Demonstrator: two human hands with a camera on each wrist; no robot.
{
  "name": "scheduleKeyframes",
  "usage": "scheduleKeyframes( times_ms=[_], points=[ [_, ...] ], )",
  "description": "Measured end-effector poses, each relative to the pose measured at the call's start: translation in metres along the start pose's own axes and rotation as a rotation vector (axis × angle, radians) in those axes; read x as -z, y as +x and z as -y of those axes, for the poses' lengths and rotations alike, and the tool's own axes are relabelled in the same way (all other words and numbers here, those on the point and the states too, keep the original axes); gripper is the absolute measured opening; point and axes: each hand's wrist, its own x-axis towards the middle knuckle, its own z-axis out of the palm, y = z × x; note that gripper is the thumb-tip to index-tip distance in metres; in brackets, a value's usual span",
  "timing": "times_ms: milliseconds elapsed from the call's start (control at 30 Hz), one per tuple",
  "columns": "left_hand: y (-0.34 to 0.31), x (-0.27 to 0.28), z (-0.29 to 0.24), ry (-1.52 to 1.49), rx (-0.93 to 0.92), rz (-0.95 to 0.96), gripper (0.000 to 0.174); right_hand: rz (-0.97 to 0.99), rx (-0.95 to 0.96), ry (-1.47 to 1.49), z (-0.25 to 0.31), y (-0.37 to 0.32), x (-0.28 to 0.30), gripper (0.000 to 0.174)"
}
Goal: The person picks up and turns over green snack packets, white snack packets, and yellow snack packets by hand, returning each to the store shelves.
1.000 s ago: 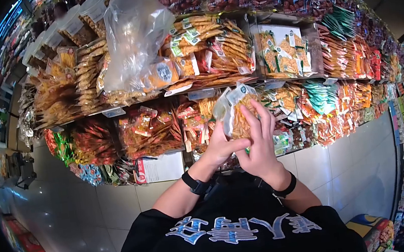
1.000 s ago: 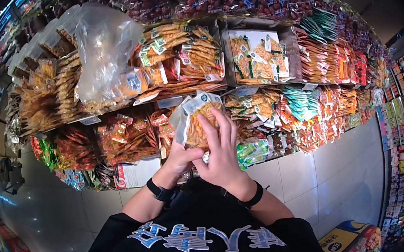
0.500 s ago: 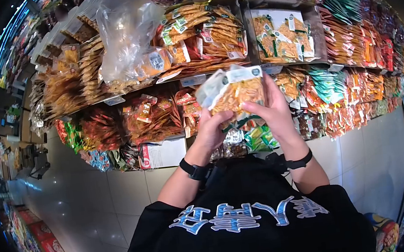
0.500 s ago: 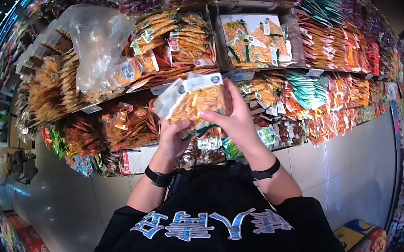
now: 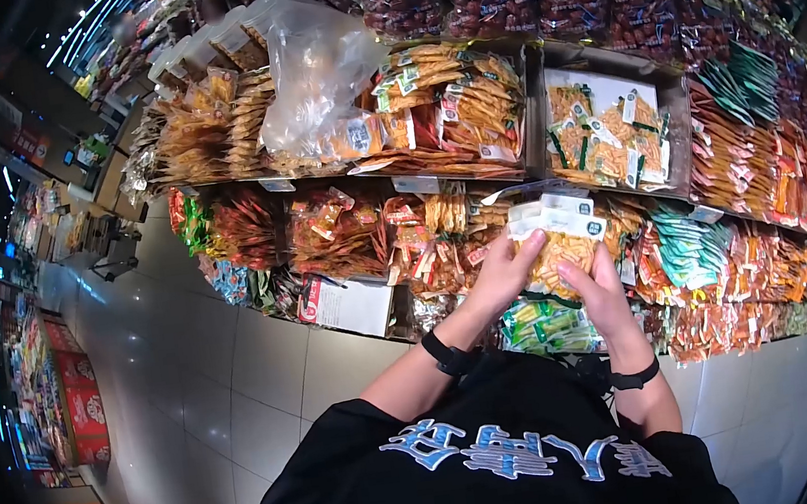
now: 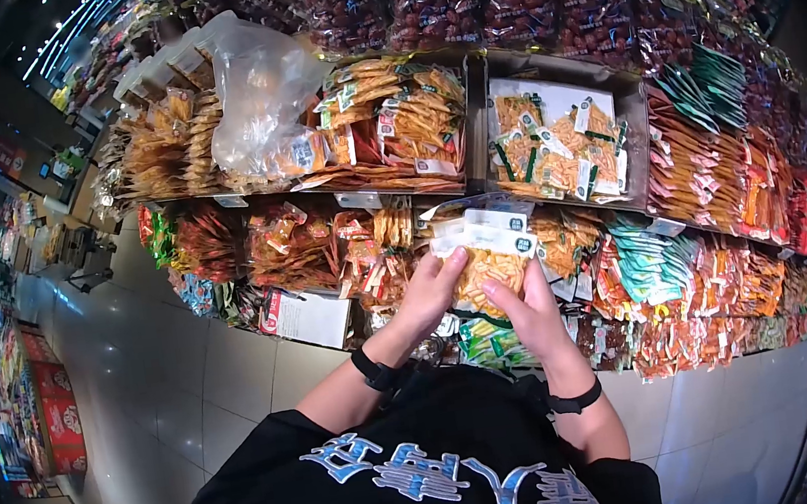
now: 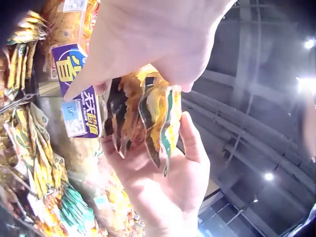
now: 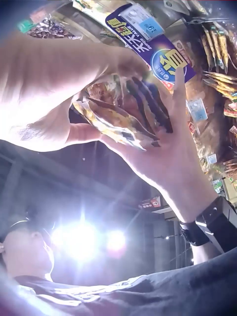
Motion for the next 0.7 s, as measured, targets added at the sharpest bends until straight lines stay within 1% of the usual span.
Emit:
scheduleKeyframes(
  times_ms=[33,67,100,133,167,200,267,333,400,433,500,567,600,667,700],
  points=[
    [0.001,-0.006,0.009,-0.020,-0.132,-0.008,0.038,0.031,0.009,-0.104,0.000,0.001,0.012,0.047],
    [0.002,-0.013,0.021,-0.041,-0.264,-0.015,0.039,0.038,-0.014,-0.103,-0.001,0.003,0.019,0.047],
    [0.002,-0.020,0.027,-0.038,-0.314,-0.099,0.038,0.045,-0.037,-0.103,-0.001,0.007,0.025,0.047],
    [0.001,-0.023,0.029,-0.025,-0.343,-0.128,0.036,0.054,-0.060,-0.104,-0.002,0.010,0.030,0.047],
    [0.002,-0.024,0.034,0.008,-0.363,-0.155,0.034,0.083,-0.082,-0.072,-0.004,0.012,0.030,0.051],
    [0.001,-0.024,0.035,0.041,-0.383,-0.181,0.033,0.124,-0.041,-0.079,-0.006,0.013,0.028,0.053],
    [-0.007,-0.024,0.035,0.002,-0.304,-0.187,0.033,0.200,0.041,-0.090,-0.010,0.015,0.019,0.057],
    [-0.010,-0.018,0.033,-0.004,-0.251,-0.190,0.034,0.229,0.100,-0.343,-0.010,0.018,0.012,0.061],
    [-0.007,-0.006,0.035,0.020,-0.236,-0.188,0.036,0.199,0.010,-0.200,-0.015,0.021,0.003,0.060],
    [-0.004,0.003,0.038,0.067,-0.215,-0.182,0.037,0.181,0.004,-0.163,-0.015,0.023,-0.002,0.060],
    [0.000,0.014,0.035,0.039,-0.211,-0.159,0.037,0.147,-0.004,-0.096,-0.015,0.028,-0.013,0.059],
    [0.006,0.026,0.033,0.013,-0.228,-0.123,0.039,0.147,-0.076,-0.028,-0.014,0.038,-0.022,0.057],
    [0.006,0.030,0.024,-0.011,-0.229,-0.110,0.040,0.147,-0.114,0.003,-0.014,0.042,-0.027,0.056],
    [0.001,0.038,0.004,-0.064,-0.226,-0.083,0.043,0.162,-0.058,-0.050,-0.020,0.051,-0.039,0.057],
    [0.003,0.048,0.001,-0.100,-0.218,-0.070,0.047,0.168,-0.046,-0.082,-0.022,0.054,-0.048,0.058]
  ],
)
